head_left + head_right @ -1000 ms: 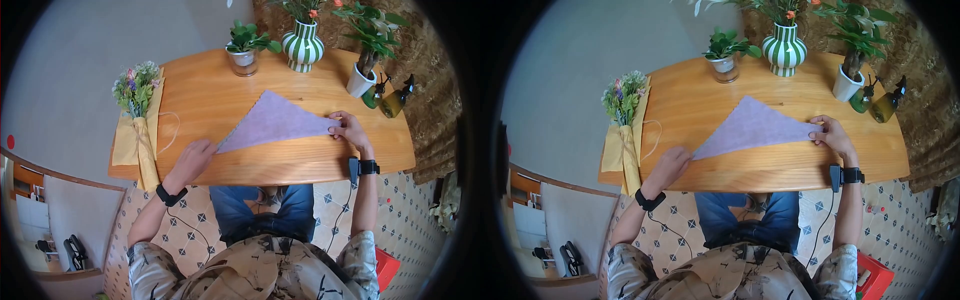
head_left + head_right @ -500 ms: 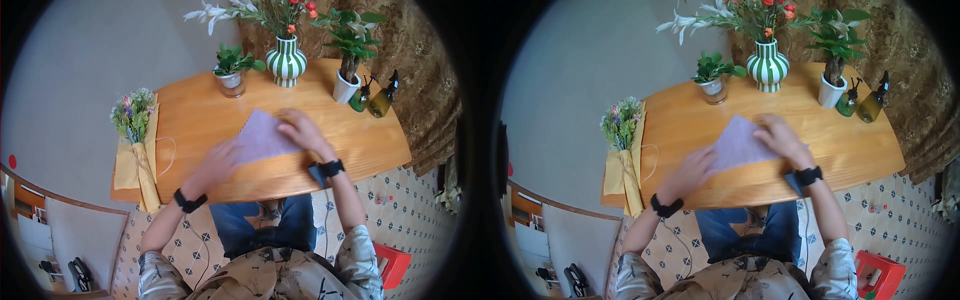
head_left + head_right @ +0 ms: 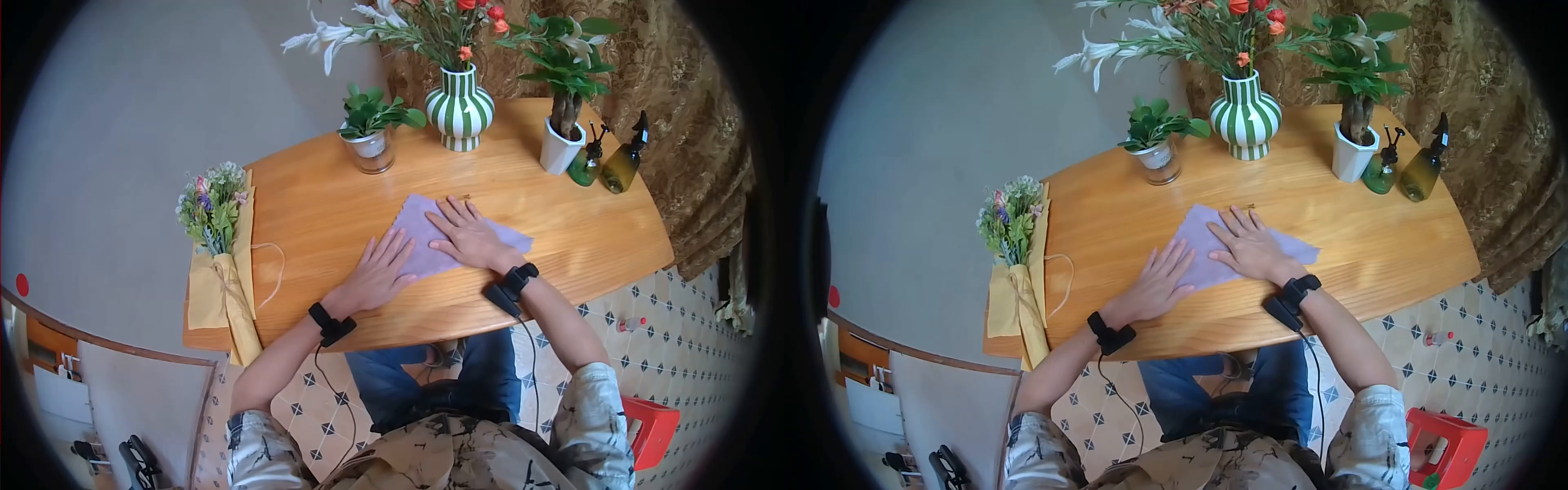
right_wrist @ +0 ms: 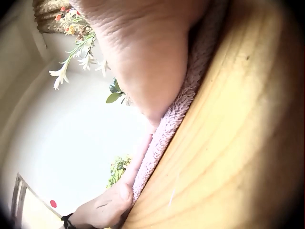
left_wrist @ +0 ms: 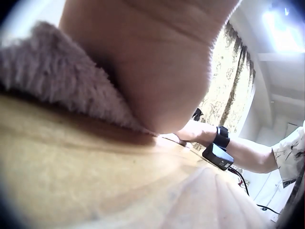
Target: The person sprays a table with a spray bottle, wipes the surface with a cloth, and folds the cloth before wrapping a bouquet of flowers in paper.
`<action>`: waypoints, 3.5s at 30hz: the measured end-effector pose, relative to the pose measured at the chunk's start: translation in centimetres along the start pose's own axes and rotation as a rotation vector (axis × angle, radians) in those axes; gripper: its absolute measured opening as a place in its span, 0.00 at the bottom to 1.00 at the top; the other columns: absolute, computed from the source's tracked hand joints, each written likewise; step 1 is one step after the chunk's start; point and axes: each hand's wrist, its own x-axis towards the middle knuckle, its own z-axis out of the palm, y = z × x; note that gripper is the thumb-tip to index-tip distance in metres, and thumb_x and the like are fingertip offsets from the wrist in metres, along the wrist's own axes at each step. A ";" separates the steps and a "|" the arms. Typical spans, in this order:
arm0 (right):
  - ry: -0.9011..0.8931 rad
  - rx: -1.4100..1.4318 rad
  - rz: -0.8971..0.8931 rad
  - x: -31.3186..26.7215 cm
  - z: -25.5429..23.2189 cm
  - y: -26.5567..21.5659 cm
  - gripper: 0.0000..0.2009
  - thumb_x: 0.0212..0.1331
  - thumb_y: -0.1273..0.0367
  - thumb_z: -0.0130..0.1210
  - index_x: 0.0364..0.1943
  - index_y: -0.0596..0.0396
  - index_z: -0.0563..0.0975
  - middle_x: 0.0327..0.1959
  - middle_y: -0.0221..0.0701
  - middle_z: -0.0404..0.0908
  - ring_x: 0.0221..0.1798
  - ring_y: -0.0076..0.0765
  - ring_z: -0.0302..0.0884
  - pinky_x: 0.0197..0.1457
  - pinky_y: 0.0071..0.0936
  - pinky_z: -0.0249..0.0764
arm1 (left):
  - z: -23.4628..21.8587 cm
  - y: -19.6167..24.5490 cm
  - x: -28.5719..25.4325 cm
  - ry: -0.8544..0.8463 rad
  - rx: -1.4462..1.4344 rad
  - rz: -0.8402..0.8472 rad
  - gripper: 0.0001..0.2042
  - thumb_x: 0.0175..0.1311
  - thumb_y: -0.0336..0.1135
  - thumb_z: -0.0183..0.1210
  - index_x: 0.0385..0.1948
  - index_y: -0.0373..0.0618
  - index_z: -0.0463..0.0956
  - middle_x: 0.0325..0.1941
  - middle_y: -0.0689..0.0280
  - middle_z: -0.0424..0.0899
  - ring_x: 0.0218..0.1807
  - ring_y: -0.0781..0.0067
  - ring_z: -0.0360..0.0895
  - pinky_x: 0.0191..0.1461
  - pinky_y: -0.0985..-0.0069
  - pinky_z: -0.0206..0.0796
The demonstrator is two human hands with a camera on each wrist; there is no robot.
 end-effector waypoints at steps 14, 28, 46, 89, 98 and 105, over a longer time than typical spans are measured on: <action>0.061 -0.058 0.015 -3.0 -1.9 2.4 0.32 0.65 0.44 0.39 0.67 0.48 0.62 0.71 0.45 0.54 0.75 0.52 0.43 0.75 0.49 0.39 | -1.3 -0.6 -3.1 -0.017 0.086 0.026 0.33 0.70 0.51 0.43 0.70 0.41 0.47 0.74 0.44 0.43 0.75 0.43 0.40 0.74 0.52 0.33; 0.052 -0.138 0.201 -8.6 -4.3 6.9 0.32 0.65 0.43 0.38 0.66 0.48 0.63 0.70 0.45 0.56 0.74 0.52 0.45 0.75 0.48 0.41 | -2.4 -0.5 -5.5 -0.132 -0.035 -0.036 0.35 0.68 0.51 0.47 0.69 0.37 0.46 0.73 0.41 0.40 0.76 0.44 0.35 0.75 0.52 0.30; 0.866 0.185 0.761 -18.5 -11.3 22.1 0.28 0.62 0.59 0.55 0.61 0.61 0.65 0.60 0.50 0.70 0.64 0.53 0.66 0.66 0.37 0.62 | -0.7 3.8 9.1 -0.048 0.043 0.221 0.33 0.68 0.55 0.43 0.69 0.45 0.51 0.74 0.45 0.45 0.76 0.48 0.40 0.74 0.52 0.33; -0.044 0.024 0.020 0.7 -0.4 -1.6 0.31 0.64 0.45 0.42 0.67 0.43 0.62 0.71 0.48 0.53 0.75 0.56 0.42 0.75 0.52 0.39 | -1.3 -4.2 -11.2 -0.037 -0.066 -0.209 0.38 0.68 0.59 0.42 0.70 0.40 0.43 0.74 0.44 0.39 0.76 0.47 0.34 0.76 0.55 0.29; 0.025 -0.113 0.091 5.6 1.4 0.2 0.26 0.68 0.51 0.39 0.67 0.45 0.63 0.70 0.48 0.55 0.74 0.56 0.46 0.73 0.52 0.44 | 0.2 -4.3 -11.1 0.128 0.027 -0.178 0.37 0.68 0.60 0.40 0.68 0.37 0.50 0.74 0.46 0.44 0.76 0.50 0.39 0.75 0.55 0.33; 0.015 -0.099 -0.014 7.0 2.8 -4.1 0.24 0.69 0.54 0.38 0.67 0.42 0.62 0.70 0.48 0.54 0.73 0.56 0.46 0.73 0.53 0.44 | 0.8 -4.5 -11.2 0.156 0.030 -0.157 0.37 0.68 0.61 0.38 0.68 0.37 0.51 0.74 0.48 0.46 0.76 0.54 0.39 0.75 0.56 0.31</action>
